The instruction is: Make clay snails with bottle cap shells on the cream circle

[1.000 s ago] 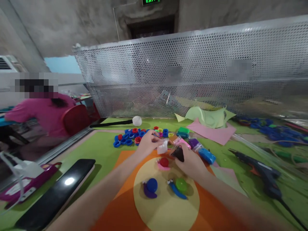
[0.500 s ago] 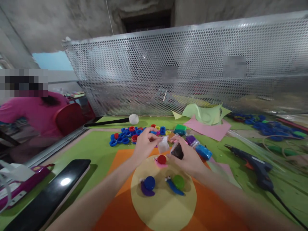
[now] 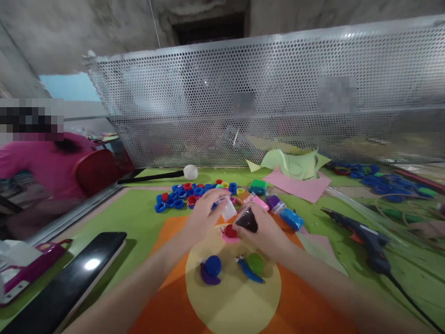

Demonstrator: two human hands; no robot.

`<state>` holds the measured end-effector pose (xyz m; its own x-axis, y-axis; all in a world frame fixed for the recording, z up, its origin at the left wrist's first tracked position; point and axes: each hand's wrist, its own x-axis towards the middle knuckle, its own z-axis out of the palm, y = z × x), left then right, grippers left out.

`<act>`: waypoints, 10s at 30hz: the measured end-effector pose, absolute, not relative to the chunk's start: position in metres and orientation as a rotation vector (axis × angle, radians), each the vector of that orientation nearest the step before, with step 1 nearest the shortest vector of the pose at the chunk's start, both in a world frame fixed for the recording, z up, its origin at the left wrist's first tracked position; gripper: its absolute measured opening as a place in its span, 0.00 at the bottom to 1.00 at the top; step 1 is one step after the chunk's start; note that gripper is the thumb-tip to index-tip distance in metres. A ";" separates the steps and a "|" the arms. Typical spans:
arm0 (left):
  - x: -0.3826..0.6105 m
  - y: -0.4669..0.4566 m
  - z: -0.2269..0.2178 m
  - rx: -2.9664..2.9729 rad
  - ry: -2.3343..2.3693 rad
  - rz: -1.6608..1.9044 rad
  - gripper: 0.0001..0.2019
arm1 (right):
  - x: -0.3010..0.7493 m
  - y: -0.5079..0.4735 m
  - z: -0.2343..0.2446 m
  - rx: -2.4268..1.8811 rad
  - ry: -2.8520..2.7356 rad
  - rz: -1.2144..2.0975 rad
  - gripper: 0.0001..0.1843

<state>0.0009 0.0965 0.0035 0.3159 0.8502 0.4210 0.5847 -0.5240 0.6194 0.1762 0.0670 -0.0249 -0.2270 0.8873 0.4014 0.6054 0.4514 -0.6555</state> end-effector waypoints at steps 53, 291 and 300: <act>0.002 0.009 0.004 1.393 1.084 0.883 0.16 | 0.153 0.017 -0.014 -0.553 -2.371 -0.535 0.11; -0.043 0.028 0.041 1.876 1.066 0.939 0.04 | 0.197 0.088 -0.064 -1.309 -1.951 0.340 0.16; -0.035 0.031 0.033 2.056 1.243 0.708 0.04 | 0.193 0.078 -0.052 -1.254 -2.129 0.292 0.18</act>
<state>-0.0354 0.0312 0.0326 0.4115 0.9030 0.1237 0.5667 -0.3598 0.7412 0.1934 0.0778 -0.0523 -0.3385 0.8450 0.4140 0.7023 0.5197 -0.4865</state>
